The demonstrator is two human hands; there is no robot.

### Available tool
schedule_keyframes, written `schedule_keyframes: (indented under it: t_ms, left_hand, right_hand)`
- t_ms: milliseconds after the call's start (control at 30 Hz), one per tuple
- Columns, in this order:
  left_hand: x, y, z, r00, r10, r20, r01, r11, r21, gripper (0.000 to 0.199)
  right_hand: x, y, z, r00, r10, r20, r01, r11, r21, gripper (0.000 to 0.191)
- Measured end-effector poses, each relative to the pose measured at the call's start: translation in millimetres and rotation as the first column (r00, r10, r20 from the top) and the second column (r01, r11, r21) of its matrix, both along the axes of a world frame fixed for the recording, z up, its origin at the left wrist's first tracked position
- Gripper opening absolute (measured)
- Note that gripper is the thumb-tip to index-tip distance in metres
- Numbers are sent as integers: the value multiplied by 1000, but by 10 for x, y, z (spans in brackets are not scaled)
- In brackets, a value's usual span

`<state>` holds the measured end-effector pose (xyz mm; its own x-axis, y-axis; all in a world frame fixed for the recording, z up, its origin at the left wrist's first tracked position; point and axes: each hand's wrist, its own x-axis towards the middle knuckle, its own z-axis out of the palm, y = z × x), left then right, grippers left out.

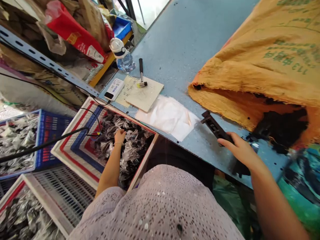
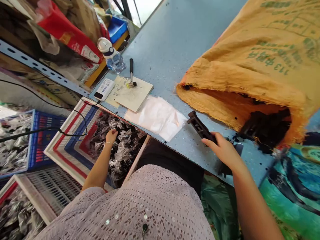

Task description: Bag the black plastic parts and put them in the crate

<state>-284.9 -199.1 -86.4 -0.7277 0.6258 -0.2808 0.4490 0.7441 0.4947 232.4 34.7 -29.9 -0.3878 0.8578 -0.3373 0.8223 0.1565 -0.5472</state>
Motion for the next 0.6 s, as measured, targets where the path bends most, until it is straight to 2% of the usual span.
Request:
schedule_keyframes:
  t_ms: [67,133,233,333,400,500,600]
  left_hand:
    - [267,214,40,1000,-29,-8,30,995,93,29]
    - [632,502,128,987,-158,5,153,967,204,27]
    - [1236,1013,254,924,-381,22,348,866,358,14]
    - [1586,1452,299,888,-459,31,397,798,453,15]
    - [1576,1631,288,886,-459,63,379,796,471,23]
    - [1353,1724,254,879,-456,139,350,815,462,22]
    - [1189,1694,235,845,-423,328,233,842,487,15]
  right_hand:
    - [-130,-94,-36,958,-174,-229,153,982,-107,49]
    - [-368,-198,-54,822,-336,-460,219,932,-290,44]
    - [-808,-319,-55,586,-498,-639,156,844,-514,40]
    - [-1106,-356,-17,475,-541,-694,93,815,-572,37]
    - [-1183,-349,31,443,-547,-711,68,811,-581,36]
    - [-1290,-319,101,380,-566,-732,12,794,-608,36]
    - [-1608,-258,88,266,-629,-730,-151,721,-676,38]
